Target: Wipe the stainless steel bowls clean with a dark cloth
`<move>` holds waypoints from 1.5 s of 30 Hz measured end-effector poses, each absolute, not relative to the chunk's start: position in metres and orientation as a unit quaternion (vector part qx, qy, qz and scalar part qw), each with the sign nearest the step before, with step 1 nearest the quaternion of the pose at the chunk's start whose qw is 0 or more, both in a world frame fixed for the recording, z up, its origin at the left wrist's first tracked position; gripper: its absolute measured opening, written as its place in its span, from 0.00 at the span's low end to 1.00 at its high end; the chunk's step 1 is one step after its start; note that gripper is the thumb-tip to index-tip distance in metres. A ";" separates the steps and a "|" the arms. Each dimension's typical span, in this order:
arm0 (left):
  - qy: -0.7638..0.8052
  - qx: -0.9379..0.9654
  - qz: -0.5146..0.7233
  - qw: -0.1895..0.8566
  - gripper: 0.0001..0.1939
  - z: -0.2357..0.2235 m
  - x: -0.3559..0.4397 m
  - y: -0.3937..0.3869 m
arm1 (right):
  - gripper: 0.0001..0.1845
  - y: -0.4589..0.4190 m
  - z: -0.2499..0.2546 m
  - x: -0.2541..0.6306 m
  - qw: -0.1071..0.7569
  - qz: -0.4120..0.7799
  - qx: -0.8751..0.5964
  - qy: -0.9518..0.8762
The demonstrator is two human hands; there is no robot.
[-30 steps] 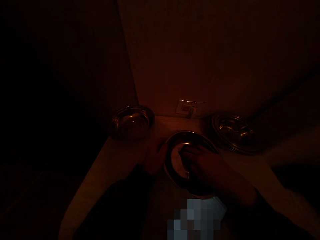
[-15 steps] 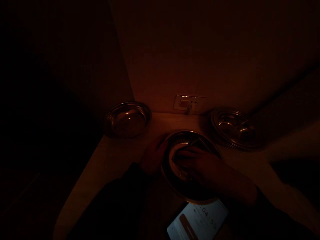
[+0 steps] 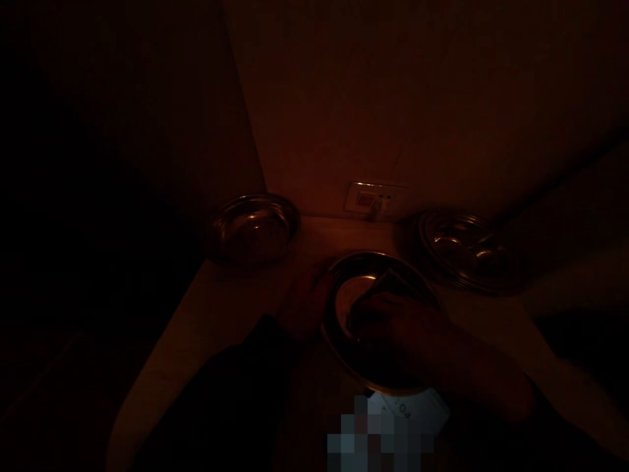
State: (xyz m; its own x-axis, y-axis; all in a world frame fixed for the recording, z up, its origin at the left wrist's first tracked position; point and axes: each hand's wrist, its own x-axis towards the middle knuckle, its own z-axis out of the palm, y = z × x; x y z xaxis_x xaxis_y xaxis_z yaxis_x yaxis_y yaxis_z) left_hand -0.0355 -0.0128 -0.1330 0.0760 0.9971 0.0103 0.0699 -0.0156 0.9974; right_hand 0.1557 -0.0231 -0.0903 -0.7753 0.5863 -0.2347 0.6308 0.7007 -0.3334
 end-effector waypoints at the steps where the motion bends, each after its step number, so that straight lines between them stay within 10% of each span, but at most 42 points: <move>1: 0.496 0.541 0.465 0.495 0.18 -0.132 -0.036 -0.013 | 0.18 -0.023 -0.089 0.158 0.059 -0.203 0.331 0.920; 45: 0.508 0.513 0.484 0.494 0.17 -0.138 -0.032 -0.011 | 0.20 -0.014 -0.097 0.149 0.031 -0.083 0.414 0.906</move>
